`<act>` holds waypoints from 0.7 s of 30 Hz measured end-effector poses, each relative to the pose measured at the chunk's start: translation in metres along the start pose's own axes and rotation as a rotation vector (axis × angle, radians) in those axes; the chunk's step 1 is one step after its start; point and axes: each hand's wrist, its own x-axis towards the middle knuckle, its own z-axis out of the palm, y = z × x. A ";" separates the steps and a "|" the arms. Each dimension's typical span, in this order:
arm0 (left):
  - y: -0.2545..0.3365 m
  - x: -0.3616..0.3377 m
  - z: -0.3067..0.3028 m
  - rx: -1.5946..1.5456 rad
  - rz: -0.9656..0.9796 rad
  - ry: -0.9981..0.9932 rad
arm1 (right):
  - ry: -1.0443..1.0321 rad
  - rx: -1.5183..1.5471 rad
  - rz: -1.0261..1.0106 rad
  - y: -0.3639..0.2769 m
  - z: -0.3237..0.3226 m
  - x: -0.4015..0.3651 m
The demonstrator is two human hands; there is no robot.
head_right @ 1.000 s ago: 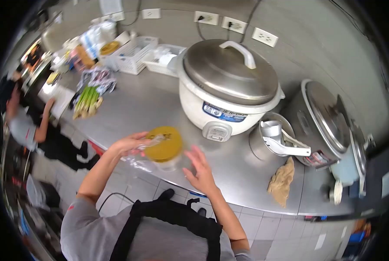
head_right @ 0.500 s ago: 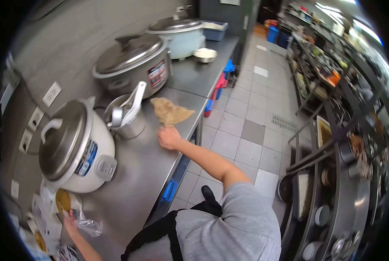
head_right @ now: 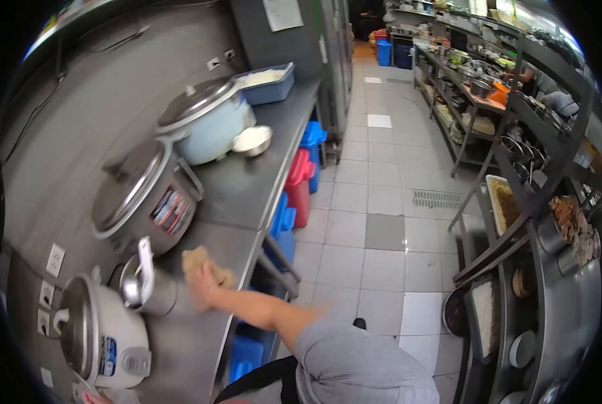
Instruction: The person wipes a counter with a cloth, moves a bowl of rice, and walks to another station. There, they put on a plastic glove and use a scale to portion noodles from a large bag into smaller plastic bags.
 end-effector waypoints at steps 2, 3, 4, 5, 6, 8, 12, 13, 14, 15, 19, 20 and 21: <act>0.080 -0.042 0.028 -0.150 -0.012 -0.128 | 0.299 0.299 -0.227 0.019 0.038 -0.032; 0.111 -0.062 0.050 -0.290 -0.068 -0.230 | 0.480 0.336 -0.314 0.031 0.059 -0.046; 0.142 -0.081 0.071 -0.422 -0.137 -0.325 | 0.663 0.368 -0.399 0.051 0.074 -0.058; 0.170 -0.101 0.093 -0.552 -0.206 -0.426 | 0.566 0.434 -0.368 0.082 0.068 -0.079; 0.195 -0.124 0.115 -0.680 -0.287 -0.524 | 0.464 0.496 -0.337 0.118 0.048 -0.108; 0.231 -0.172 0.156 -0.933 -0.466 -0.710 | 0.608 0.771 -0.220 0.187 0.051 -0.135; 0.271 -0.242 0.260 -0.913 -0.276 -0.995 | 0.772 0.762 -0.103 0.362 0.047 -0.165; 0.308 -0.262 0.281 -0.933 -0.286 -1.020 | 0.819 0.731 0.004 0.409 0.059 -0.167; 0.344 -0.283 0.302 -0.952 -0.297 -1.046 | 0.861 0.756 0.118 0.457 0.061 -0.179; 0.375 -0.305 0.322 -0.985 -0.322 -1.083 | 0.928 0.694 0.142 0.508 0.065 -0.196; 0.526 -0.399 0.413 -1.169 -0.108 -1.246 | 0.741 0.767 0.871 0.679 0.144 -0.305; 0.557 -0.427 0.441 -1.157 -0.162 -1.335 | 0.656 0.814 1.012 0.706 0.179 -0.348; 0.596 -0.459 0.465 -1.145 -0.198 -1.403 | 0.514 0.719 1.199 0.716 0.228 -0.395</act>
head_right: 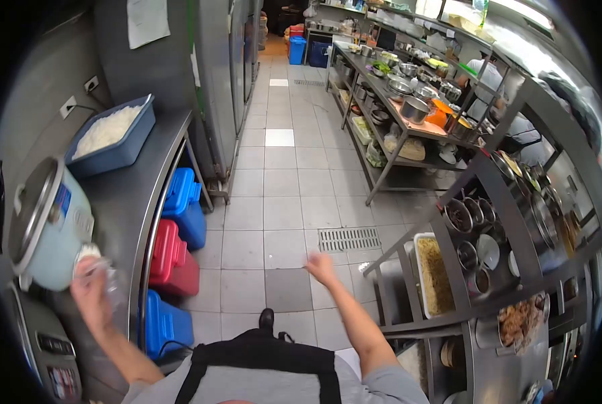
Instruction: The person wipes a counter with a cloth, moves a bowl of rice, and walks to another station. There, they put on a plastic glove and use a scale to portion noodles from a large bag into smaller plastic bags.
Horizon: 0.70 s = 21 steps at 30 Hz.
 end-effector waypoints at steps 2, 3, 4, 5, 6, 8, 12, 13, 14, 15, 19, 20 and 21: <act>-0.029 0.061 0.083 0.028 -0.004 -0.242 | -0.482 -0.608 0.388 0.152 0.004 -0.059; -0.046 0.085 0.123 -0.016 -0.082 -0.327 | -0.738 -0.782 0.979 0.089 -0.048 -0.089; -0.058 0.106 0.165 -0.038 -0.102 -0.411 | -0.799 -0.743 1.139 0.106 -0.066 -0.109; -0.063 0.123 0.205 -0.073 -0.171 -0.498 | -0.768 -0.657 1.209 0.139 -0.073 -0.125; -0.078 0.142 0.239 -0.002 -0.115 -0.600 | -0.724 -0.557 1.289 0.161 -0.078 -0.138; -0.104 0.174 0.308 -0.057 -0.097 -0.764 | -0.650 -0.400 1.374 0.192 -0.074 -0.125; -0.148 0.235 0.432 0.026 -0.169 -0.972 | -0.613 -0.207 1.420 0.242 -0.048 -0.038; -0.161 0.252 0.463 0.049 -0.159 -1.012 | -0.608 -0.176 1.405 0.256 -0.045 -0.006; -0.177 0.269 0.493 0.074 -0.122 -1.027 | -0.609 -0.158 1.380 0.272 -0.041 0.027; -0.192 0.286 0.521 0.107 -0.089 -1.043 | -0.619 -0.144 1.344 0.285 -0.039 0.063; -0.232 0.372 0.621 0.199 -0.036 -1.041 | -0.635 -0.215 1.084 0.346 -0.056 0.256; -0.246 0.390 0.640 0.259 0.024 -1.013 | -0.612 -0.269 0.958 0.367 -0.061 0.321; -0.264 0.410 0.659 0.318 0.086 -0.984 | -0.566 -0.306 0.814 0.385 -0.065 0.395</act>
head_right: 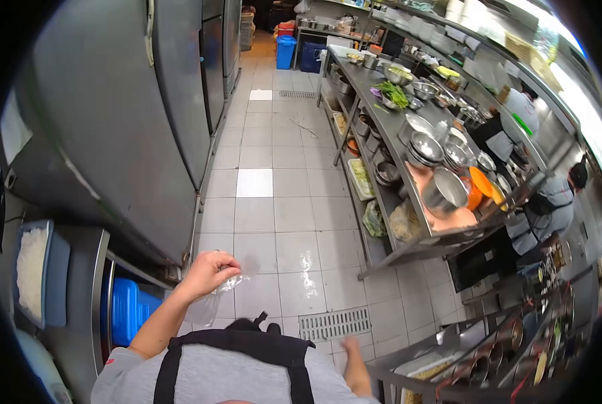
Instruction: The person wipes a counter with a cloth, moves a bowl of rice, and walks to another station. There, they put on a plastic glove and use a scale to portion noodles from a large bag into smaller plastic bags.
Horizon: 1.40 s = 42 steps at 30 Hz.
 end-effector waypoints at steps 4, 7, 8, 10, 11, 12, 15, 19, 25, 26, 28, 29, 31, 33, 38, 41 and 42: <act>-0.064 0.102 -0.012 0.305 -0.101 0.069 | 0.080 0.135 -0.815 -0.266 -0.278 0.086; -0.116 0.189 -0.020 0.314 -0.206 0.185 | -0.235 0.126 -1.199 -0.445 -0.410 0.014; -0.137 0.221 -0.022 0.268 -0.190 0.231 | -0.253 0.100 -1.323 -0.480 -0.428 0.011; -0.152 0.297 -0.045 0.144 -0.309 0.198 | -0.149 0.088 -1.329 -0.530 -0.462 0.024; -0.159 0.336 -0.057 0.075 -0.365 0.187 | -0.094 0.073 -1.327 -0.550 -0.484 0.038; -0.182 0.373 -0.062 -0.123 -0.296 0.173 | -0.026 0.293 -1.367 -0.558 -0.502 0.062; -0.194 0.487 -0.080 -0.608 -0.222 0.009 | -0.159 0.710 -1.117 -0.558 -0.585 0.115; -0.242 0.639 -0.066 -0.706 -0.200 -0.313 | 0.067 0.927 -1.067 -0.552 -0.674 0.206; -0.294 0.887 -0.094 -0.520 -0.276 -0.086 | 0.250 1.162 -0.937 -0.566 -0.815 0.373; -0.302 0.925 -0.107 -0.481 -0.283 -0.056 | 0.252 1.197 -0.918 -0.576 -0.846 0.399; -0.314 0.995 -0.138 -0.338 -0.284 0.009 | 0.290 1.205 -0.932 -0.609 -0.914 0.443; -0.318 1.025 -0.154 -0.236 -0.290 0.043 | 0.289 1.168 -0.941 -0.635 -0.950 0.453; -0.329 1.076 -0.180 -0.085 -0.312 0.091 | 0.302 1.079 -1.028 -0.699 -1.016 0.470; -0.343 1.130 -0.204 0.025 -0.315 0.125 | 0.488 0.746 -1.230 -0.765 -1.061 0.497; -0.422 1.267 -0.255 -0.027 -0.392 0.065 | 0.120 0.487 -1.201 -0.910 -1.148 0.618; -0.481 1.345 -0.281 -0.281 -0.371 -0.045 | -0.179 0.602 -1.107 -0.975 -1.199 0.703; -0.497 1.377 -0.290 -0.396 -0.340 -0.087 | -0.219 0.640 -1.091 -0.992 -1.224 0.726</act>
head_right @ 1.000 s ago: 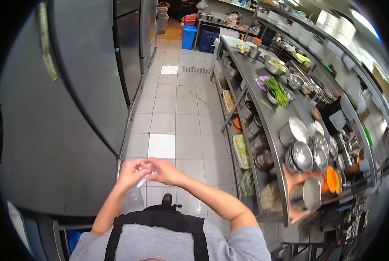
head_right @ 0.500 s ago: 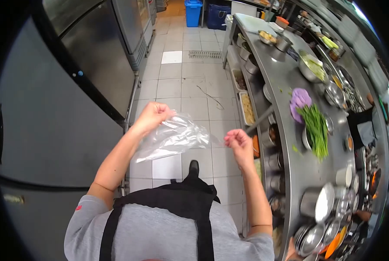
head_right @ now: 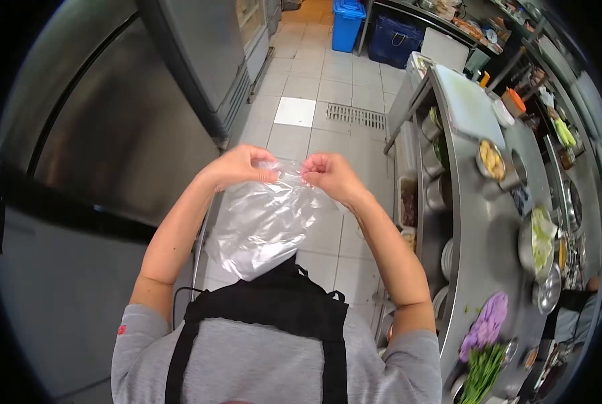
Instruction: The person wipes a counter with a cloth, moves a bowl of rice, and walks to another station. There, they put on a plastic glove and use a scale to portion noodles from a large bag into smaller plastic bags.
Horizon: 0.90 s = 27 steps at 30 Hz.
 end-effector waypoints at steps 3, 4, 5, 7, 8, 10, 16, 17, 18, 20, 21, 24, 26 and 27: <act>0.003 0.097 -0.023 -0.021 -0.015 -0.345 | -0.040 0.109 0.007 0.001 -0.070 0.060; 0.006 0.133 -0.027 0.042 -0.111 -0.380 | 0.064 0.224 -0.020 0.005 -0.089 0.075; 0.003 0.170 -0.031 -0.046 -0.139 -0.326 | 0.174 0.342 -0.047 0.010 -0.106 0.087; -0.007 0.248 -0.039 -0.205 -0.190 -0.210 | 0.303 0.652 -0.065 0.030 -0.143 0.110; -0.003 0.283 -0.043 -0.223 -0.208 -0.048 | 0.315 0.845 -0.057 0.051 -0.161 0.118; -0.002 0.356 -0.060 -0.168 -0.173 0.093 | 0.272 1.128 -0.085 0.088 -0.183 0.142; -0.002 0.559 -0.115 -0.183 -0.112 0.412 | -0.023 1.377 -0.163 0.115 -0.239 0.309; -0.003 0.587 -0.128 -0.240 -0.105 0.457 | 0.023 1.373 -0.090 0.109 -0.256 0.346; -0.011 0.612 -0.142 -0.298 -0.107 0.504 | 0.069 1.372 -0.009 0.101 -0.272 0.384; -0.011 0.649 -0.174 -0.438 -0.119 0.603 | 0.112 1.446 0.141 0.080 -0.307 0.454; -0.013 0.666 -0.191 -0.465 -0.150 0.670 | 0.118 1.364 0.159 0.076 -0.322 0.486; -0.042 0.724 -0.244 -0.508 -0.180 0.841 | 0.207 1.236 0.298 0.053 -0.366 0.586; -0.057 0.753 -0.280 -0.613 -0.299 0.836 | 0.155 1.116 0.248 0.055 -0.397 0.659; -0.065 0.771 -0.297 -0.666 -0.358 0.823 | 0.137 1.057 0.221 0.057 -0.414 0.697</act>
